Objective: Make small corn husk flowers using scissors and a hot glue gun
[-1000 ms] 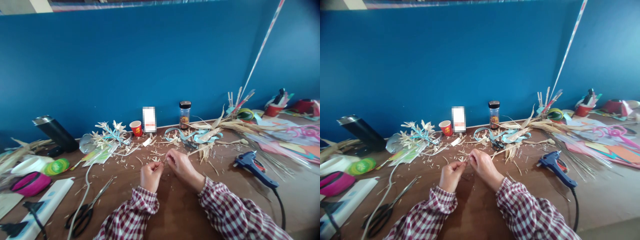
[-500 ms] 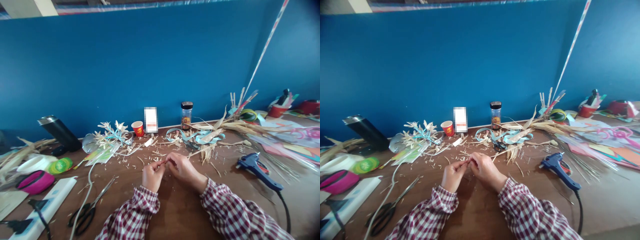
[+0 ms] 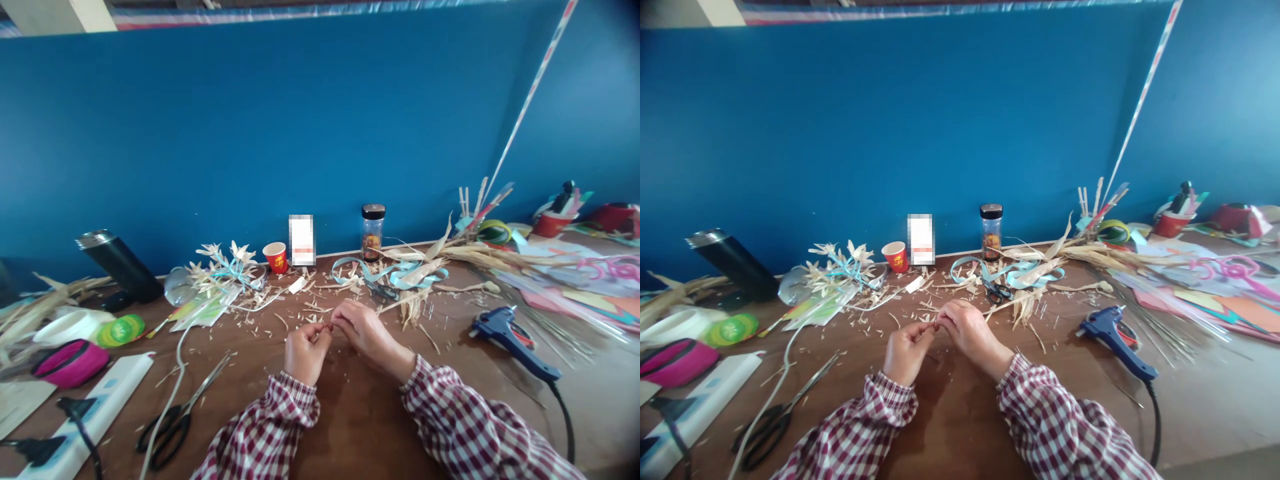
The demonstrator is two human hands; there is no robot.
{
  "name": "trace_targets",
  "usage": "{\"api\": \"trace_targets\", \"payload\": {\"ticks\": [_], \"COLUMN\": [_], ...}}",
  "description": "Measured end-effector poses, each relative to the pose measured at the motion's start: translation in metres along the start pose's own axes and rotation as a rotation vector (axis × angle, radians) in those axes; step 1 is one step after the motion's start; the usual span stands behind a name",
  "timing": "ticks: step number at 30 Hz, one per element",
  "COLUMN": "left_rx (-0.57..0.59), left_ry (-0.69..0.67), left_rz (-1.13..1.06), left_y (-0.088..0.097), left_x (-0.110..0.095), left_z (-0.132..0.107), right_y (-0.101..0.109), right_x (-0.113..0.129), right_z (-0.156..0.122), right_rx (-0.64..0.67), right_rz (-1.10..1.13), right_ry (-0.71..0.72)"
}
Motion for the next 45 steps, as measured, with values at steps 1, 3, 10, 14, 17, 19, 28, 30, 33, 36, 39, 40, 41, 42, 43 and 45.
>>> {"api": "trace_targets", "payload": {"ticks": [1,3,10,14,17,19,28,30,33,36,39,40,41,42,43,45], "left_rx": [0.011,0.05,-0.052,-0.141,-0.163,-0.164,-0.13,-0.121,-0.109,-0.093,-0.092,-0.091,-0.087,-0.078,-0.063,-0.01], "left_ry": [-0.006,-0.006,-0.109,-0.257,-0.336,-0.369,-0.317,-0.304,-0.282,-0.252,-0.222,-0.212,-0.201,-0.186,-0.168,-0.12], "left_rz": [-0.014,-0.048,0.001,0.081,0.153,0.166,0.164,0.154,0.117,0.039,-0.036,-0.05,-0.062,-0.077,-0.098,-0.175], "left_y": [0.0,-0.001,0.0,0.001,0.001,0.001,0.003,0.005,0.005,0.003,0.001,0.001,0.001,0.002,0.002,0.002], "left_x": [0.001,0.004,0.004,0.002,0.0,0.0,-0.003,-0.005,-0.005,-0.002,0.001,0.001,0.001,0.0,-0.002,-0.004], "left_z": [0.001,0.002,0.002,-0.001,-0.003,-0.004,-0.005,-0.006,-0.006,-0.005,-0.003,-0.003,-0.003,-0.003,-0.003,-0.003], "right_y": [0.0,-0.001,0.007,0.008,0.004,0.001,-0.003,-0.001,0.001,0.002,0.002,0.002,0.002,0.002,0.002,0.002], "right_x": [-0.002,-0.006,-0.003,0.008,0.01,0.007,0.003,0.004,0.004,0.002,-0.001,-0.002,-0.002,-0.001,0.0,0.001], "right_z": [-0.001,-0.003,-0.005,-0.004,-0.005,-0.006,-0.004,-0.003,-0.002,-0.003,-0.004,-0.004,-0.004,-0.004,-0.004,-0.004], "right_rx": [-0.014,-0.045,-0.18,-0.152,-0.032,0.002,-0.018,-0.027,-0.032,-0.057,-0.086,-0.083,-0.076,-0.068,-0.063,-0.074], "right_rz": [0.004,0.014,-0.038,-0.054,-0.019,-0.007,-0.039,-0.034,-0.025,0.022,0.062,0.058,0.048,0.036,0.025,0.018], "right_ry": [-0.008,-0.034,-0.018,-0.003,0.031,0.038,-0.041,-0.04,-0.039,-0.037,-0.047,-0.048,-0.044,-0.036,-0.03,-0.028]}}
Point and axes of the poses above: each hand's wrist, its own z-axis towards the middle knuckle, its own y-axis out of the back of the hand, x = y × z, the point moved 1 cm from there along z, towards the middle knuckle, and after that the axes turned 14 degrees about y, right-handed, at the moved point
